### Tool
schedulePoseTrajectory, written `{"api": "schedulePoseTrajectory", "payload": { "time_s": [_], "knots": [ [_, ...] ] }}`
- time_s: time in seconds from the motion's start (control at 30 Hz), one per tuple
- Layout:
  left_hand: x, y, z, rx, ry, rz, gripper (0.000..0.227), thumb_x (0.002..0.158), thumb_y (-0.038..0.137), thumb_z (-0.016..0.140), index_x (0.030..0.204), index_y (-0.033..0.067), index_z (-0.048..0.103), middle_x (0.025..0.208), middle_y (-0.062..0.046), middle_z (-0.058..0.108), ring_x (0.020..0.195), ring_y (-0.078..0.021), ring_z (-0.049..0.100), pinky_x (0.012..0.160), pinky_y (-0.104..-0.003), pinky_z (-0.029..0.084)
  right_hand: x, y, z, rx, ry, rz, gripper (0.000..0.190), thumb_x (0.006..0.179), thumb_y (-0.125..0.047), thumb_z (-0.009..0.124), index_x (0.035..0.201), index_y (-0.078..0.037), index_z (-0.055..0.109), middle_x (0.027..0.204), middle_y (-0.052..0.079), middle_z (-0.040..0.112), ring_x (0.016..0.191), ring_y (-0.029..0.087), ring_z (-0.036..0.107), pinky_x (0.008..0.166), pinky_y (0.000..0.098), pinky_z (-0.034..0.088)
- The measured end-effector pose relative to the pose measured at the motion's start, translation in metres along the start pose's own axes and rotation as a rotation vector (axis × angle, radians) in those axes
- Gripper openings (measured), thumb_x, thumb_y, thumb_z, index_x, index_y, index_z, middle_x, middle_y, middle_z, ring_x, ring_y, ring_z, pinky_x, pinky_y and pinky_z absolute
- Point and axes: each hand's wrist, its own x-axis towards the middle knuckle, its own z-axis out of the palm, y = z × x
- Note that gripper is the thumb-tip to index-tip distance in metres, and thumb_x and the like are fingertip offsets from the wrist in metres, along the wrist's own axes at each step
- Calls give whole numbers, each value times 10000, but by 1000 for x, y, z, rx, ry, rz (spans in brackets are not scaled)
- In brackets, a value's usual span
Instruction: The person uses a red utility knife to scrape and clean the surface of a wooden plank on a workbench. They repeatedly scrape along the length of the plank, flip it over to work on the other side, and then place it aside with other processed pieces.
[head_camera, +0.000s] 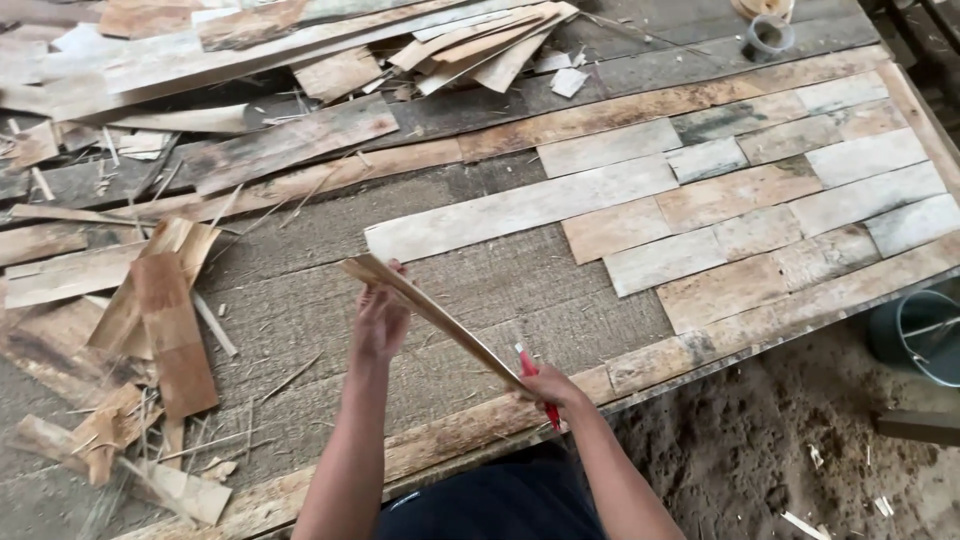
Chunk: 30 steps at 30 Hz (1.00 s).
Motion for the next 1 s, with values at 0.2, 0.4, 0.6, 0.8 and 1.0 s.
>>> {"api": "schedulePoseTrajectory", "payload": {
  "time_s": [0.2, 0.4, 0.6, 0.8, 1.0],
  "knots": [
    [-26, 1, 51, -203, 89, -63, 556, 1019, 394, 483, 1500, 116, 491, 1448, -123, 598, 1385, -341, 519, 1147, -623, 375, 73, 17, -120, 208, 301, -247, 427, 780, -232, 903, 1120, -64, 707, 723, 22, 620, 554, 117, 573, 442, 184, 417],
    [-80, -62, 39, 539, 511, -414, 507, 984, 187, 580, 1481, 97, 542, 1352, -138, 629, 1087, -337, 688, 856, -473, 594, 131, 41, -247, -136, 421, -298, 444, 772, -313, 889, 1153, -159, 721, 1095, 31, 779, 833, 164, 716, 549, 267, 575],
    [-97, -130, -6, 1103, 630, -286, 637, 765, -1, 857, 1350, 27, 607, 1049, -174, 691, 858, -280, 706, 727, -407, 581, 138, 13, -270, -386, 399, -269, 380, 818, -364, 821, 1176, -262, 748, 1097, -51, 784, 1005, 182, 736, 814, 359, 624],
    [-74, -137, -7, 1522, 896, -150, 515, 807, 290, 872, 1280, 295, 668, 1149, -12, 732, 1114, -278, 693, 924, -430, 571, 118, -46, -259, -310, 353, -438, 386, 835, -250, 773, 1199, -125, 739, 1056, 88, 793, 955, 230, 758, 852, 392, 579],
    [-83, -134, 43, 2051, 538, -18, 627, 811, 369, 846, 1385, 229, 634, 1459, -96, 524, 1368, -305, 521, 1079, -497, 480, 157, -41, -271, -635, 364, -419, 306, 829, -399, 732, 1091, -245, 775, 1044, -47, 801, 1077, 237, 725, 918, 401, 547]
  ]
}}
